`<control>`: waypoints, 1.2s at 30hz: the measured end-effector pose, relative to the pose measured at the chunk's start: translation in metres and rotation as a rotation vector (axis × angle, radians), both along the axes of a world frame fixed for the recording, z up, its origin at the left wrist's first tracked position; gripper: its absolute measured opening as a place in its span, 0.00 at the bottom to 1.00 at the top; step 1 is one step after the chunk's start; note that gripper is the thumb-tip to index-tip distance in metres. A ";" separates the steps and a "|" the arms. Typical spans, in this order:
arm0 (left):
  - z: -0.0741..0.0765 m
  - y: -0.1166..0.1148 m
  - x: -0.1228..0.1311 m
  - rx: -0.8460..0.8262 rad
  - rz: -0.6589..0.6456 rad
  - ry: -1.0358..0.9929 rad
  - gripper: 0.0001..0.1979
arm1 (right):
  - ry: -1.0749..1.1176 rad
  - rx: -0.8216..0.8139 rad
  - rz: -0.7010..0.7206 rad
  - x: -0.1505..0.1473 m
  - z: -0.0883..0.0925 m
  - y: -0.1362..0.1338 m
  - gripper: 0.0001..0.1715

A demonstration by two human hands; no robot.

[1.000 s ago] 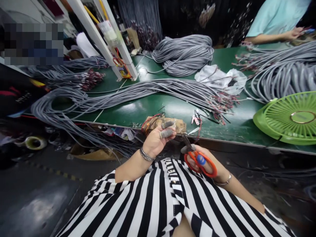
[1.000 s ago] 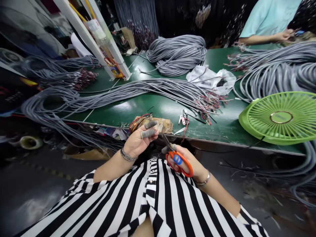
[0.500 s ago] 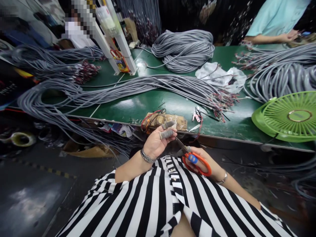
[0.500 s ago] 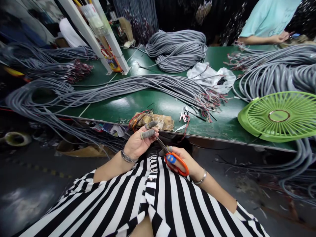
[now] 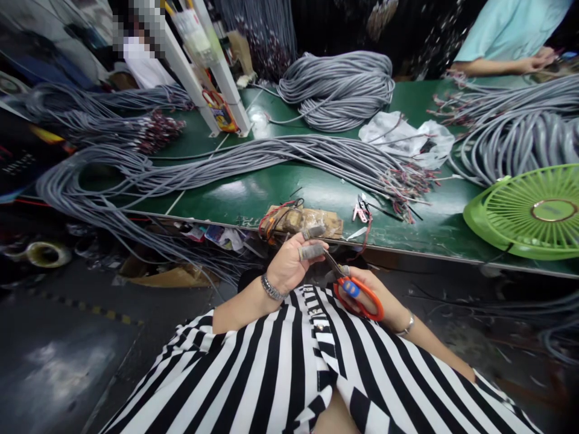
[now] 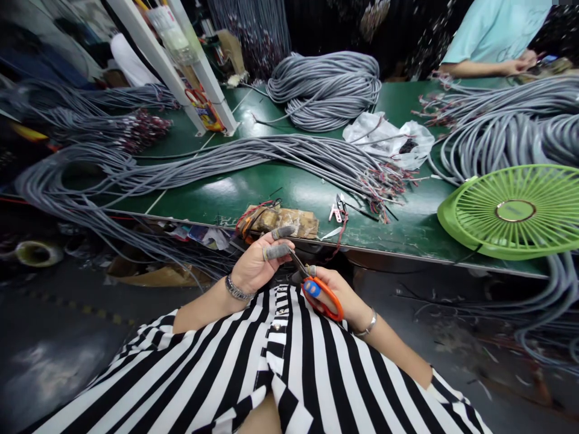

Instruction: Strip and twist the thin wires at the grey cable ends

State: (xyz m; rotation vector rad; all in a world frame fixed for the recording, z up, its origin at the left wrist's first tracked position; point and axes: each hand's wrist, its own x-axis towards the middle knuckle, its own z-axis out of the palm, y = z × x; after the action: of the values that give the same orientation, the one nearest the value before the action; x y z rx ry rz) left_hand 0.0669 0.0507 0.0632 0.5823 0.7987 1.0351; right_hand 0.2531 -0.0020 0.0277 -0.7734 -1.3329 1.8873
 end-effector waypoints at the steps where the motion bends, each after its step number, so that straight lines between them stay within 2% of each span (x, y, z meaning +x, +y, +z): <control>1: -0.001 -0.001 0.001 -0.002 0.000 -0.005 0.18 | 0.013 0.012 -0.004 -0.001 0.001 0.000 0.23; 5: 0.000 -0.002 0.003 -0.003 -0.019 -0.039 0.17 | 0.082 0.067 -0.032 -0.003 0.000 0.003 0.24; 9: 0.004 -0.001 0.002 -0.018 -0.036 -0.055 0.15 | 0.158 0.036 -0.069 -0.003 -0.007 0.007 0.26; 12: 0.005 -0.002 0.003 -0.015 -0.034 0.017 0.13 | 0.169 0.045 -0.063 -0.003 -0.010 0.007 0.26; 18: 0.000 -0.003 0.009 0.123 -0.059 0.175 0.18 | 0.090 0.114 -0.060 -0.007 -0.004 0.006 0.24; 24: -0.007 -0.008 0.012 0.226 -0.029 0.302 0.15 | 0.052 0.094 -0.025 -0.006 -0.002 0.003 0.22; 28: -0.006 -0.013 0.012 0.229 -0.029 0.284 0.16 | 0.069 0.106 -0.030 -0.007 -0.002 0.003 0.19; 33: -0.001 -0.011 0.013 0.250 -0.037 0.288 0.17 | 0.081 0.199 -0.048 -0.012 -0.006 0.011 0.25; 36: -0.003 -0.011 0.013 0.295 -0.065 0.232 0.18 | 0.046 0.269 -0.108 -0.015 -0.008 0.017 0.28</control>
State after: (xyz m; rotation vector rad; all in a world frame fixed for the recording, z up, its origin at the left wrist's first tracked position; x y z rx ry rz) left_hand 0.0803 0.0394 0.0607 0.9878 0.8284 1.0449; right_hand 0.2383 0.0153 0.0200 -0.6460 -1.4489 1.5922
